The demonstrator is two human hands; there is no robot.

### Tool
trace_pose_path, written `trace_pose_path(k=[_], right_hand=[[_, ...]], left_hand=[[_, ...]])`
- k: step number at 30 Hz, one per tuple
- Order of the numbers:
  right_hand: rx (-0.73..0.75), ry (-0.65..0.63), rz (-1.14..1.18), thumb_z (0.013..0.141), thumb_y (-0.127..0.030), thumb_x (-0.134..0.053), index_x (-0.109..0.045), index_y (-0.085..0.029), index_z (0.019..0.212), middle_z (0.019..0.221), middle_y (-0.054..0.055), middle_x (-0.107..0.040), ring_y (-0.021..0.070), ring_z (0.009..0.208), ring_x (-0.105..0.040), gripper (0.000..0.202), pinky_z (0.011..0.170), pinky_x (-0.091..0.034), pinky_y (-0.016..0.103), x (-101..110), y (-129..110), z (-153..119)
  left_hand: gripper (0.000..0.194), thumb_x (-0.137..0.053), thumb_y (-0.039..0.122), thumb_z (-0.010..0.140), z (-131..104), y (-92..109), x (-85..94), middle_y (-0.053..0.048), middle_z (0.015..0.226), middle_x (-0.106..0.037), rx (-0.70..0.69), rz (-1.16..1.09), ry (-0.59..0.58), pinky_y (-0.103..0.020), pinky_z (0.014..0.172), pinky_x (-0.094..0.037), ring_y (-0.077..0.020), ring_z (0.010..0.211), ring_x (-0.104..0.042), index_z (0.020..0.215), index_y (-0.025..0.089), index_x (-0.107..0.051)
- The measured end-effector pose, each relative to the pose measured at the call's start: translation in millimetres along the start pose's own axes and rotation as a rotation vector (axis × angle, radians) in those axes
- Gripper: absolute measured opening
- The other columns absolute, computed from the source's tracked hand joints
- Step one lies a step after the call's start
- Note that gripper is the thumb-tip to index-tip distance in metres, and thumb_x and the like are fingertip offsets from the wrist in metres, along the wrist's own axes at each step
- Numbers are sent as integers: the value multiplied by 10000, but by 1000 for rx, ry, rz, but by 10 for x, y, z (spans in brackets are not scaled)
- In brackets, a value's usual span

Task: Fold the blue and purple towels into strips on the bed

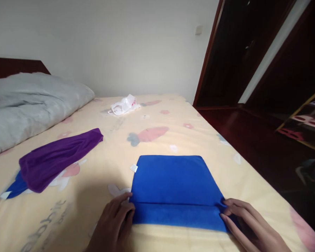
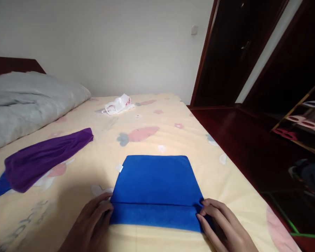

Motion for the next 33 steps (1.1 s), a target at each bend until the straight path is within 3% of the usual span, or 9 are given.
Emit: trace_pose_path(k=[5, 10, 15, 18, 21, 24, 26, 33], right_hand=[[52, 61, -96, 942, -475, -544, -659, -318, 1062, 1208, 92, -633, 317, 1146, -597, 229, 937, -523, 474, 63, -236, 113], [196, 150, -184, 981, -410, -513, -652, -287, 1036, 1177, 67, -646, 272, 1099, -618, 194, 911, -520, 463, 81, -371, 160], [382, 264, -272, 974, -320, -531, -623, -241, 1171, 1296, 93, -628, 289, 1209, -583, 231, 1087, -419, 566, 112, -720, 90], [455, 169, -260, 992, -291, -495, -539, -241, 1366, 1430, 87, -565, 268, 1333, -509, 380, 1142, -406, 519, -83, -1115, 57], [449, -33, -258, 1021, -317, -417, -464, -220, 1465, 1483, 85, -520, 258, 1366, -487, 457, 1143, -423, 504, -390, -1423, 107], [401, -138, -276, 1019, -320, -383, -448, -158, 1485, 1493, 119, -496, 275, 1377, -475, 498, 1160, -392, 532, -555, -1465, 195], [371, -164, -291, 1011, -341, -392, -454, -139, 1484, 1486, 132, -501, 281, 1376, -476, 517, 1168, -378, 534, -539, -1358, 235], [241, -223, -318, 1002, -474, -398, -432, -158, 1507, 1523, 126, -459, 282, 1409, -430, 597, 1194, -343, 490, -155, -801, 187]], left_hand=[[353, -468, 172, 991, 54, 98, -27, -45, 1367, -636, -166, -39, -127, -415, 1098, -491, -225, 1293, -572, 1299, 298, -585], [312, -441, 214, 1019, 101, 140, -12, -89, 1366, -639, -205, 49, -126, -424, 1134, -457, -217, 1279, -588, 1290, 213, -596], [395, -423, 264, 1039, 114, 533, 121, -49, 1539, -474, -357, 210, -92, -459, 1208, -356, -217, 1436, -413, 1425, 221, -499], [520, -405, 389, 1049, 126, 885, -40, -45, 1588, -397, -446, 220, -177, -412, 1224, -321, -201, 1479, -333, 1536, 212, -352], [556, -422, 472, 1029, 194, 1055, -331, -78, 1547, -460, -454, 192, -251, -409, 1240, -267, -217, 1475, -341, 1505, 185, -412], [525, -428, 470, 1026, 265, 962, -523, -71, 1528, -488, -377, 145, -287, -431, 1226, -275, -231, 1446, -392, 1488, 219, -439], [543, -416, 475, 1030, 277, 821, -536, -59, 1561, -443, -327, 119, -309, -452, 1213, -291, -239, 1440, -402, 1527, 259, -376], [579, -318, 508, 1049, 159, 346, -260, -74, 1578, -406, -170, 115, -379, -498, 1211, -289, -266, 1455, -378, 1554, 226, -339]])
Point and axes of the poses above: each hand's wrist, its own z-axis towards the middle knuckle, its own x-axis out of the back of the hand, y = z × x, the point moved 4 cm from there along z, towards the middle knuckle
